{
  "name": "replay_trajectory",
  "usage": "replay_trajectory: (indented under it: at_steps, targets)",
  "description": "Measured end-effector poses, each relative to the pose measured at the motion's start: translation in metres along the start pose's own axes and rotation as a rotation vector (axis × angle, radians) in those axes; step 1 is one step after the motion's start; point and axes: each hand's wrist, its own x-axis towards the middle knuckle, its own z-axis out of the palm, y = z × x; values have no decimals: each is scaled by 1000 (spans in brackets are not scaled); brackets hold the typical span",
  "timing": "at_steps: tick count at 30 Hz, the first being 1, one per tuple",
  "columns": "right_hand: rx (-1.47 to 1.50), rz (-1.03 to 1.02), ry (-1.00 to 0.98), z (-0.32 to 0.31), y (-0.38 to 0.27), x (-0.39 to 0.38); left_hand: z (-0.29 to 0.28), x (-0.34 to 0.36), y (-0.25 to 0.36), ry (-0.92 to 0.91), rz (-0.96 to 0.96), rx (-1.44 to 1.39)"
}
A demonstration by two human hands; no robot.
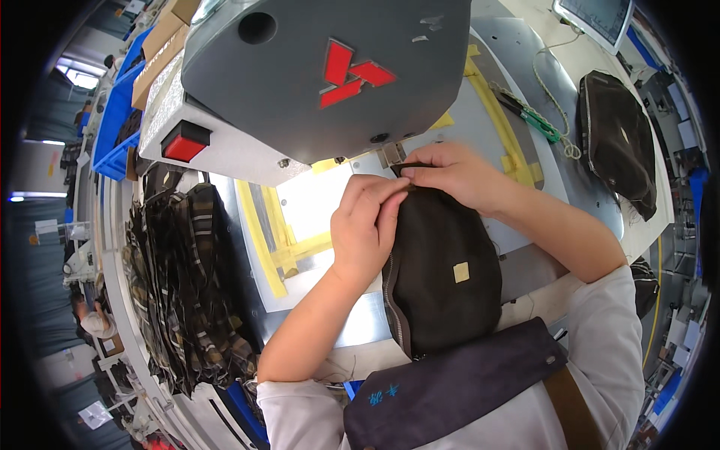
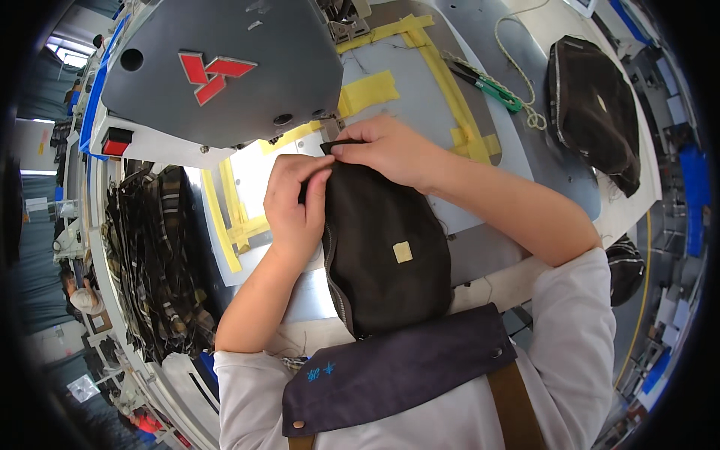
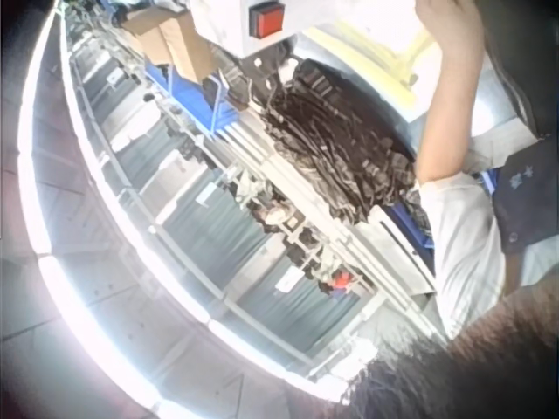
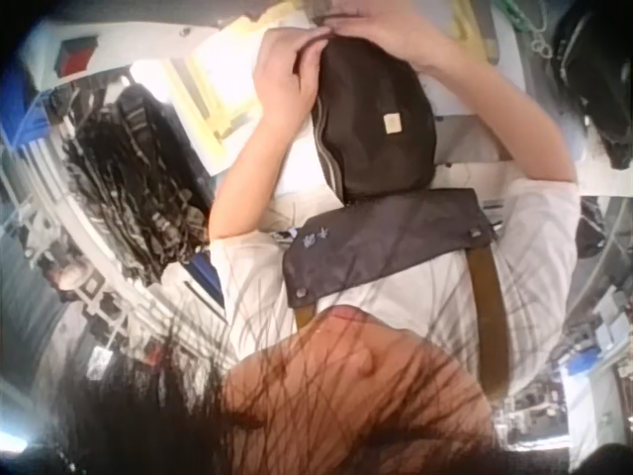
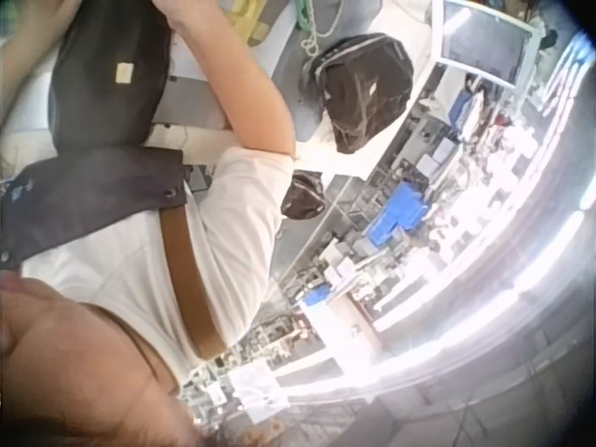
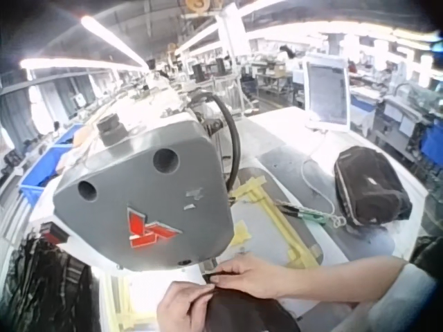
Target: The person operates an industrial sewing machine to stitch a black fabric bag. They guide the bag under the needle, align the zipper, and sew along the edge. The person repeatedly adjusts the bag's position and inspects the zipper area throughout the process.
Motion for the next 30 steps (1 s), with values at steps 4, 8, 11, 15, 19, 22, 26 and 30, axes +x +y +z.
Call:
replay_trajectory:
  at_steps: [4, 8, 11, 15, 19, 22, 26, 30]
  targets:
    - [-65, -101, 42, -2, -1, -7, -12, 4, -5, -122, 40, -141]
    - [-44, -158, 23, -2, -2, -16, -12, 2, 14, -61, -544, -461]
    - [-58, -180, 9, -2, 2, -17, -14, 5, 8, -178, -637, -522]
    - [-67, -155, -14, -2, 2, -15, -17, 7, 5, -236, -640, -489]
    - [-78, -160, -34, -3, 6, -13, -17, 5, -5, -273, -671, -548]
    - [-62, -179, -11, -1, 7, -14, -15, 4, -5, -264, -690, -578]
    - [-399, -543, 66, 0, 3, -14, -11, 0, -2, -221, -732, -647]
    - [-793, -859, 136, -4, 2, -17, -10, -2, -5, -187, -686, -643]
